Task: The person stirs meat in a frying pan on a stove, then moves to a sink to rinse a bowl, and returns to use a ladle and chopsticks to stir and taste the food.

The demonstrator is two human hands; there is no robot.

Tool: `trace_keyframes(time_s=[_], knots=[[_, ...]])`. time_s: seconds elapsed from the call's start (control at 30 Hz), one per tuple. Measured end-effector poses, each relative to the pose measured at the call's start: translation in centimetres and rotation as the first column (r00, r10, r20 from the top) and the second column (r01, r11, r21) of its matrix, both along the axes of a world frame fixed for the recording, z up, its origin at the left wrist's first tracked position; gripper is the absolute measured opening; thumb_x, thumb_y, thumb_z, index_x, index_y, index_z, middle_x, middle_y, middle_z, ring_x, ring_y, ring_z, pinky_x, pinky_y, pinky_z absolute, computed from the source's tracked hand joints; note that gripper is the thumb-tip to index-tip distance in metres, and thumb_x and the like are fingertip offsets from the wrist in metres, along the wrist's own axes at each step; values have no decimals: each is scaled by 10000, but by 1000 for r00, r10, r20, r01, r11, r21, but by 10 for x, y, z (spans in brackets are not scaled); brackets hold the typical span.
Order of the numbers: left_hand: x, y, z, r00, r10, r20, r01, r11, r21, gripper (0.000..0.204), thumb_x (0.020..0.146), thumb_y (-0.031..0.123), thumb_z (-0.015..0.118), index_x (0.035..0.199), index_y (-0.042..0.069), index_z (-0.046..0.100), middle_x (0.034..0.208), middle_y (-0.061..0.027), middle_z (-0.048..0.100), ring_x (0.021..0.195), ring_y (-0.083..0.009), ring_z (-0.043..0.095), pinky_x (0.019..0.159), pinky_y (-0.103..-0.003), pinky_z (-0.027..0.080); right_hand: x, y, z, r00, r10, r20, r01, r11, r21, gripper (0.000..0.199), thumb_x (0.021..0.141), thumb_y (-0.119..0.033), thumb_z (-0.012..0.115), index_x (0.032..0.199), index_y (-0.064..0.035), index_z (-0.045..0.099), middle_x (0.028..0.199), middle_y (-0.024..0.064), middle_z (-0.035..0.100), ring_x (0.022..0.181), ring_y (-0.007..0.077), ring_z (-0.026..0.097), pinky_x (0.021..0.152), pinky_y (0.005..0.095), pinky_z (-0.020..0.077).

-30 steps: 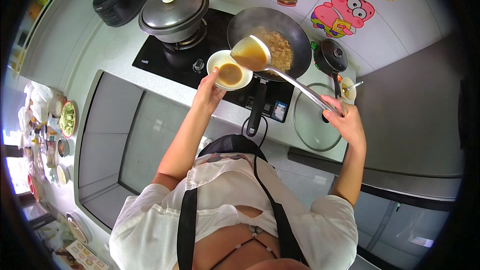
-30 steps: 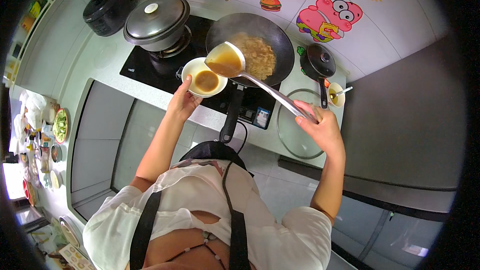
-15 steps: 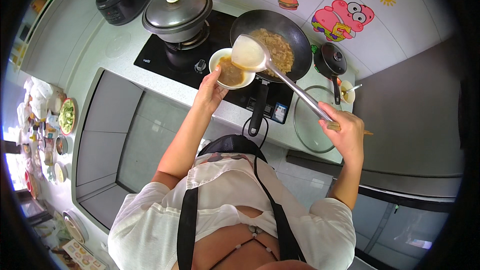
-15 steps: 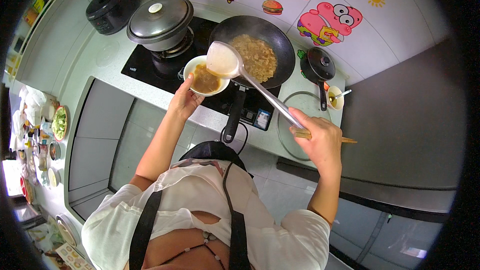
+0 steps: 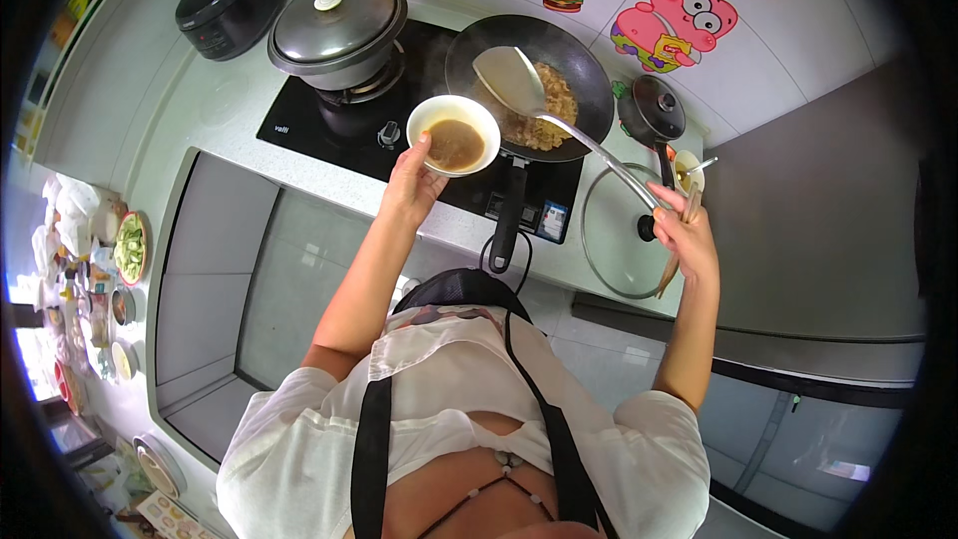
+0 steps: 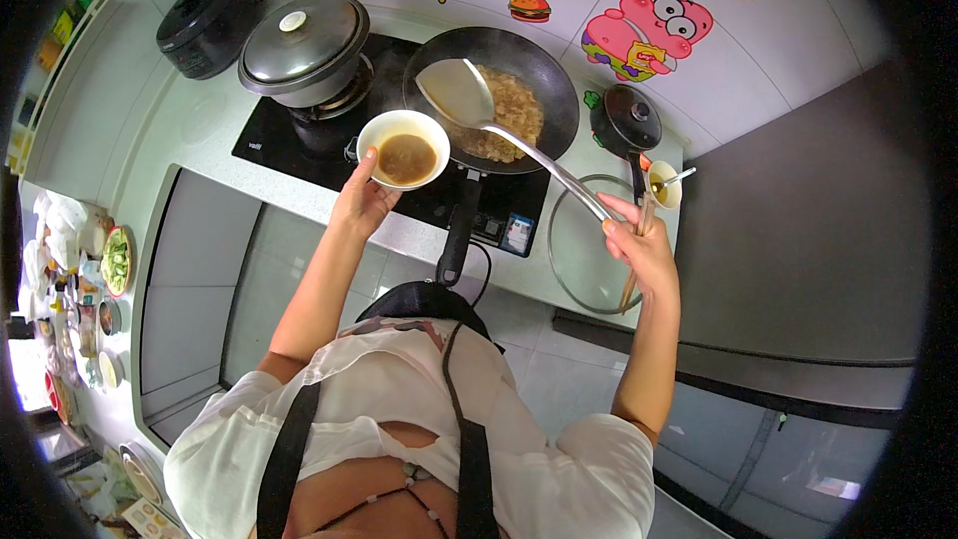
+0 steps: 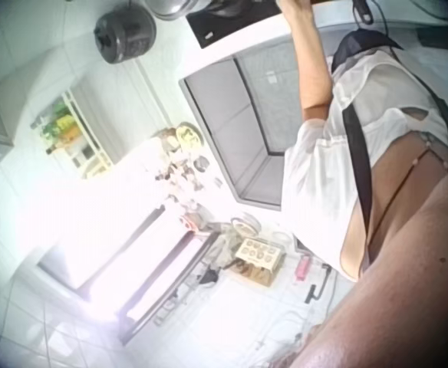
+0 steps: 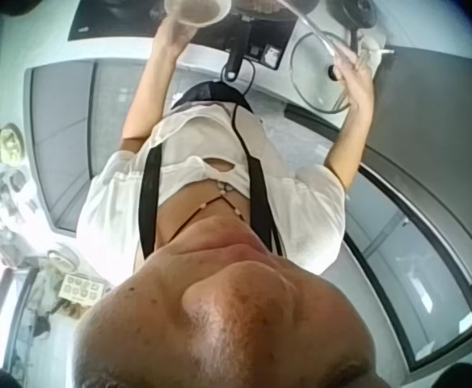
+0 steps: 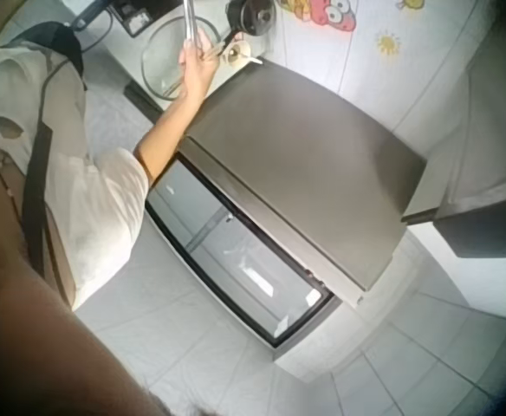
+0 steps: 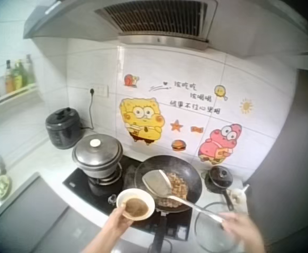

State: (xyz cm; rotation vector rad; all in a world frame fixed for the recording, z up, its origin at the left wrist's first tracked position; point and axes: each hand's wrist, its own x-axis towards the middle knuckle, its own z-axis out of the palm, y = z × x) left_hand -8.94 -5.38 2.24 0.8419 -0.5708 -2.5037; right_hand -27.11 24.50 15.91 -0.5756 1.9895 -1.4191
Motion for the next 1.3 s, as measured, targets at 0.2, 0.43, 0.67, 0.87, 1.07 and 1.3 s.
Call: trace_keyframes(time_s=[0.2,0.43,0.67,0.87,1.07,1.3], knots=[[7,-5,0,999,39,-5,-39,999,-18,520,732,338,678,1117,71,451,1030,-100,508,935,-221,525,823,-344,441,-18,-18,-38,993,-6,-119,15,997,77,342,758,-99,607,1086,-14,565,590,-33,482,481,37,397,441,193,305],[17,-8,-2,994,104,37,-105,995,2,540,747,328,664,1138,46,420,1044,-132,490,936,-239,522,820,-360,449,-24,-39,-71,955,60,-291,20,965,263,375,728,-193,639,1071,-50,586,579,-17,502,481,71,453,469,226,375],[23,-8,-2,992,117,48,-118,993,17,545,748,316,666,1140,38,412,1043,-130,483,927,-243,516,837,-375,437,-30,-34,-73,939,121,-323,11,926,377,366,723,-213,638,1065,-89,600,581,10,529,476,82,468,481,242,391],[21,-7,-5,992,119,40,-120,992,28,554,739,311,677,1139,36,409,1056,-133,475,940,-248,510,842,-375,432,-30,-37,-71,951,118,-287,-1,926,376,372,724,-214,639,1070,-83,596,616,23,559,481,86,472,488,246,403],[20,-4,-1,993,115,39,-116,993,19,558,743,315,671,1141,29,405,1053,-139,474,917,-251,520,834,-368,441,-32,-41,-77,956,101,-275,2,936,353,366,723,-218,638,1062,-86,601,624,20,565,480,83,468,490,244,401],[21,-3,-4,991,127,48,-128,992,10,568,738,325,674,1137,22,406,1036,-138,477,906,-243,522,815,-356,453,-36,-42,-88,961,106,-256,-7,933,359,361,720,-223,639,1054,-90,607,633,18,575,485,79,471,499,243,402]])
